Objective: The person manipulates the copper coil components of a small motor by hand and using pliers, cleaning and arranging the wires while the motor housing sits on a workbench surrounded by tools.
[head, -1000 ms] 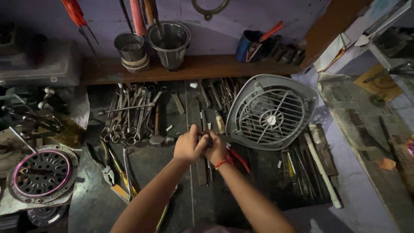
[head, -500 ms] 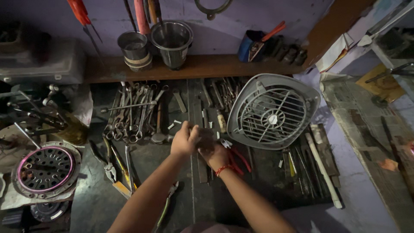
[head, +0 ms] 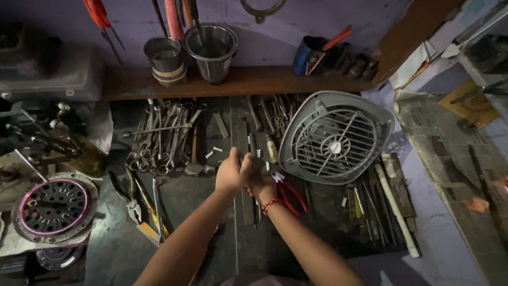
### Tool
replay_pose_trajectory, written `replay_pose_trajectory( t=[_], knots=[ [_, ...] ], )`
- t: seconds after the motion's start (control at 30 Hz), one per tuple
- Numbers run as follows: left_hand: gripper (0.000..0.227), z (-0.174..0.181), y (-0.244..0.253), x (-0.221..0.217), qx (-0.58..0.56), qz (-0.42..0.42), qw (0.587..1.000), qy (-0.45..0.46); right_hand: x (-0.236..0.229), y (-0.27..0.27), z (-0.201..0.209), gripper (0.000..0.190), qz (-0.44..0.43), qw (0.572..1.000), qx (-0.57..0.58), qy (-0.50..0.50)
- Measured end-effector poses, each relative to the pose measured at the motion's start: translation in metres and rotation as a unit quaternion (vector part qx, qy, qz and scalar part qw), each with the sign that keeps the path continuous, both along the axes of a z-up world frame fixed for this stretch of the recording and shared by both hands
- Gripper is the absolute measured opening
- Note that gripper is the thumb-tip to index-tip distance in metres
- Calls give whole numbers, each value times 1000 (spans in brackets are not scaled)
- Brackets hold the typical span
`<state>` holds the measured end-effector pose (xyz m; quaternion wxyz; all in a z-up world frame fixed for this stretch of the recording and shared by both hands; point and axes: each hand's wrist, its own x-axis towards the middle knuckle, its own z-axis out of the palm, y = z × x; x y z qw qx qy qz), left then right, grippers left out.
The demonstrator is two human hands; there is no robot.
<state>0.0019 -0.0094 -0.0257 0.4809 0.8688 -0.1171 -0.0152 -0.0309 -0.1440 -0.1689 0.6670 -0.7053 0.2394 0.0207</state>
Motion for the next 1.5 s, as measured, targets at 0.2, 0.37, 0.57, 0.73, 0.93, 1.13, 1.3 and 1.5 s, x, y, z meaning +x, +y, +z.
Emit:
replay_pose_trajectory(
  t=[0.2,0.37,0.57,0.73,0.93,1.13,1.3,1.5],
  knots=[
    [45,1,4,4,-69,14,998,-6,-21,-33,-39,14,-34,996,64,-51],
    [43,2,5,0,-48,14,999,2,-19,-55,-24,20,-53,994,-11,-91],
    [41,2,7,0,-53,7,999,-10,-27,-40,102,35,-51,972,128,-189],
    [39,-1,6,-1,-29,-2,999,-25,-42,-54,144,89,56,958,118,-256],
    [41,1,7,0,-49,-4,999,-23,-71,-79,96,37,131,960,-224,-108],
    [43,6,6,-2,-10,-4,1000,-21,-107,-48,112,62,205,880,-426,40],
    [50,-9,-12,5,-32,64,992,102,-104,-45,106,61,184,888,-416,69],
    [62,-47,-28,16,-57,68,984,156,-110,-49,97,63,153,911,-377,60]
  ],
)
